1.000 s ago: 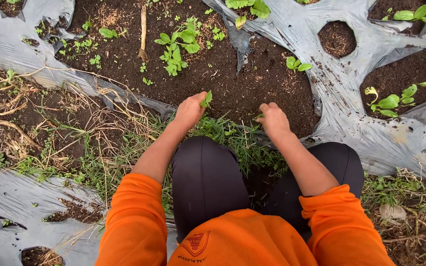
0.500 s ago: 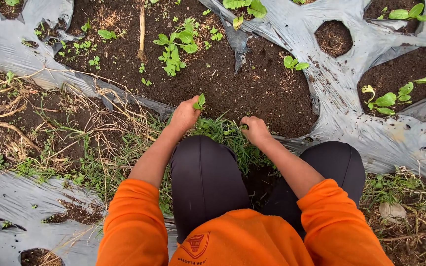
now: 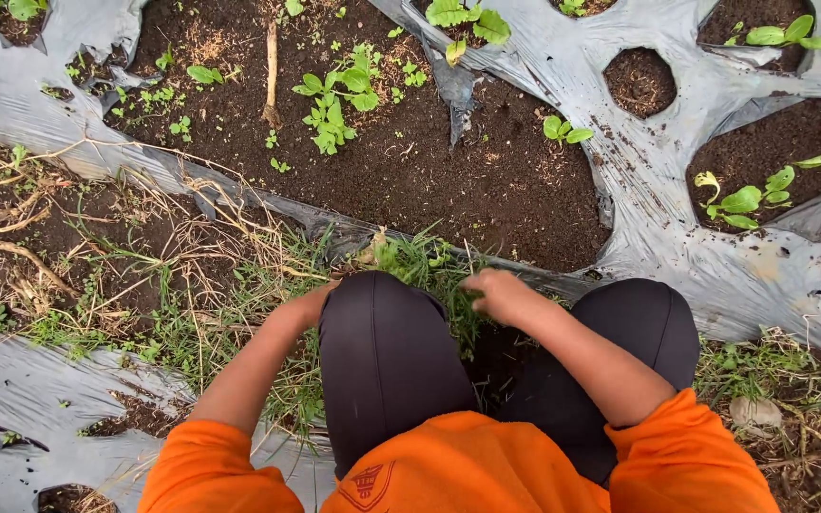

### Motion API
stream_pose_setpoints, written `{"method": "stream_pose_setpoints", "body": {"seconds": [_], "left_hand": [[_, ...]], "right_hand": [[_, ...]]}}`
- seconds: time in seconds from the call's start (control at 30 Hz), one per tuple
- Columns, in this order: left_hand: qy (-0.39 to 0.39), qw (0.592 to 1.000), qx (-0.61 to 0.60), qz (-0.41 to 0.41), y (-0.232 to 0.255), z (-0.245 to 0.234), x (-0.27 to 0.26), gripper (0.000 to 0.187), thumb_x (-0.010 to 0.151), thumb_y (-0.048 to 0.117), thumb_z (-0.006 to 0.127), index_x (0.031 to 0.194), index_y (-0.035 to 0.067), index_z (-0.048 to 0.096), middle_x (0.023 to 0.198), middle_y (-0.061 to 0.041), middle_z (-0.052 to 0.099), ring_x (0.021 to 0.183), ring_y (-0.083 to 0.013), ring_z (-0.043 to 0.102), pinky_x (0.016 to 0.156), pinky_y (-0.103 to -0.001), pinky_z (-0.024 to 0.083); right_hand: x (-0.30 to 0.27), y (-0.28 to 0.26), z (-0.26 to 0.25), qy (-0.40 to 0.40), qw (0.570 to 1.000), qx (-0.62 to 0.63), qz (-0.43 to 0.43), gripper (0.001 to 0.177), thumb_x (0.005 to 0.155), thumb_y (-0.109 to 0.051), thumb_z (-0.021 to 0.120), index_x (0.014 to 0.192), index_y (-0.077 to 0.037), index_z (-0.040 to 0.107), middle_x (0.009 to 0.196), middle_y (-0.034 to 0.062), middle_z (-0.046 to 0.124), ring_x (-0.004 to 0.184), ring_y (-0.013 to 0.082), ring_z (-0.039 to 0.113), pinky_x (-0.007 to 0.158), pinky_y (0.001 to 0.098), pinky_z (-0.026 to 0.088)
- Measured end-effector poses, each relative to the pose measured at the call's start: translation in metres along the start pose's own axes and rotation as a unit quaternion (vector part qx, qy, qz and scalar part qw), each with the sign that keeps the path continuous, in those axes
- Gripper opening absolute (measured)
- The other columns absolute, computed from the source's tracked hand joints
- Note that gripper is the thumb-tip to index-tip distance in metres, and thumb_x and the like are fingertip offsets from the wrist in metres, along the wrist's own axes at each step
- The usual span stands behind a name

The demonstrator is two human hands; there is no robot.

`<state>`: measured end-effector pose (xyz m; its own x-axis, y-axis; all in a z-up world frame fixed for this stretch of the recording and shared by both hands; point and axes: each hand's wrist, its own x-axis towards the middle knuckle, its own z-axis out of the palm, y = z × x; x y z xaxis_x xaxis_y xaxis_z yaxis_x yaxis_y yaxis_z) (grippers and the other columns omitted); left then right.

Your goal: Weeding a garden bed through holes in plastic mulch

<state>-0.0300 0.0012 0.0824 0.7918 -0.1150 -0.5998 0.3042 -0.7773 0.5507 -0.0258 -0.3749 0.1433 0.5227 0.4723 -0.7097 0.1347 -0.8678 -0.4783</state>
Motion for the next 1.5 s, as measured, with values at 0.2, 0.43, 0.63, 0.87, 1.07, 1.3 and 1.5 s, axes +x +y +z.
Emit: {"method": "stream_pose_setpoints", "body": {"seconds": [0.2, 0.43, 0.63, 0.87, 1.07, 1.3, 1.5], "left_hand": [[0.034, 0.995, 0.096, 0.026, 0.07, -0.056, -0.03, 0.029, 0.095, 0.032, 0.073, 0.118, 0.014, 0.077, 0.109, -0.019, 0.073, 0.108, -0.0404, 0.072, 0.094, -0.051, 0.057], [0.151, 0.969, -0.133, 0.142, 0.239, -0.077, 0.015, 0.035, 0.098, 0.021, 0.07, 0.129, 0.005, 0.062, 0.111, -0.018, 0.065, 0.102, -0.0334, 0.071, 0.085, -0.047, 0.062], [0.114, 0.897, -0.392, 0.168, 0.29, -0.05, 0.064, 0.045, 0.097, 0.035, 0.072, 0.132, 0.007, 0.06, 0.115, -0.008, 0.067, 0.105, -0.0191, 0.067, 0.076, -0.033, 0.061], [0.182, 0.932, -0.304, 0.084, 0.237, -0.043, 0.08, 0.035, 0.096, 0.031, 0.071, 0.12, 0.005, 0.068, 0.107, -0.014, 0.067, 0.102, -0.026, 0.069, 0.081, -0.042, 0.058], [0.216, 0.929, -0.287, 0.088, 0.241, -0.06, 0.094, 0.03, 0.098, 0.03, 0.067, 0.118, 0.007, 0.07, 0.107, -0.015, 0.063, 0.105, -0.0321, 0.065, 0.088, -0.048, 0.055], [0.202, 0.959, -0.184, 0.069, 0.227, -0.048, 0.119, 0.038, 0.094, 0.041, 0.07, 0.116, 0.011, 0.072, 0.108, -0.016, 0.064, 0.11, -0.0397, 0.067, 0.092, -0.053, 0.055], [0.136, 0.978, -0.147, 0.052, 0.262, -0.068, 0.062, 0.028, 0.098, 0.037, 0.063, 0.104, 0.012, 0.074, 0.095, -0.017, 0.071, 0.101, -0.0408, 0.071, 0.085, -0.052, 0.056]], "right_hand": [[0.083, 0.071, -0.022, 0.33, 0.937, -0.115, -0.016, 0.042, 0.083, -0.025, 0.087, 0.121, -0.015, 0.071, 0.106, 0.0084, 0.062, 0.107, 0.0337, 0.067, 0.094, 0.0432, 0.061], [0.123, 0.077, -0.01, 0.413, 0.88, -0.231, -0.045, 0.023, 0.087, -0.016, 0.081, 0.096, -0.018, 0.06, 0.089, 0.0008, 0.055, 0.091, 0.0245, 0.066, 0.08, 0.0284, 0.06], [0.166, 0.076, -0.09, 0.511, 0.834, 0.203, -0.041, 0.019, 0.089, -0.005, 0.084, 0.104, -0.009, 0.072, 0.094, 0.016, 0.067, 0.093, 0.0364, 0.072, 0.076, 0.0433, 0.062], [0.206, 0.093, -0.095, 0.43, 0.889, 0.153, -0.024, 0.02, 0.084, -0.011, 0.088, 0.099, -0.013, 0.075, 0.093, 0.0118, 0.069, 0.096, 0.034, 0.073, 0.08, 0.0427, 0.062], [0.153, 0.012, -0.067, 0.366, 0.918, 0.135, -0.062, 0.026, 0.088, -0.01, 0.083, 0.111, -0.011, 0.073, 0.103, 0.0148, 0.068, 0.101, 0.0368, 0.072, 0.083, 0.0443, 0.062], [0.177, -0.001, -0.019, 0.239, 0.964, 0.01, -0.118, 0.021, 0.099, -0.004, 0.068, 0.12, -0.008, 0.068, 0.108, 0.0155, 0.059, 0.09, 0.0386, 0.071, 0.067, 0.0472, 0.066], [0.045, 0.025, -0.016, 0.044, 0.998, 0.014, -0.04, 0.02, 0.092, -0.014, 0.077, 0.112, -0.018, 0.078, 0.11, 0.0138, 0.076, 0.107, 0.0326, 0.074, 0.094, 0.0459, 0.063]]}}
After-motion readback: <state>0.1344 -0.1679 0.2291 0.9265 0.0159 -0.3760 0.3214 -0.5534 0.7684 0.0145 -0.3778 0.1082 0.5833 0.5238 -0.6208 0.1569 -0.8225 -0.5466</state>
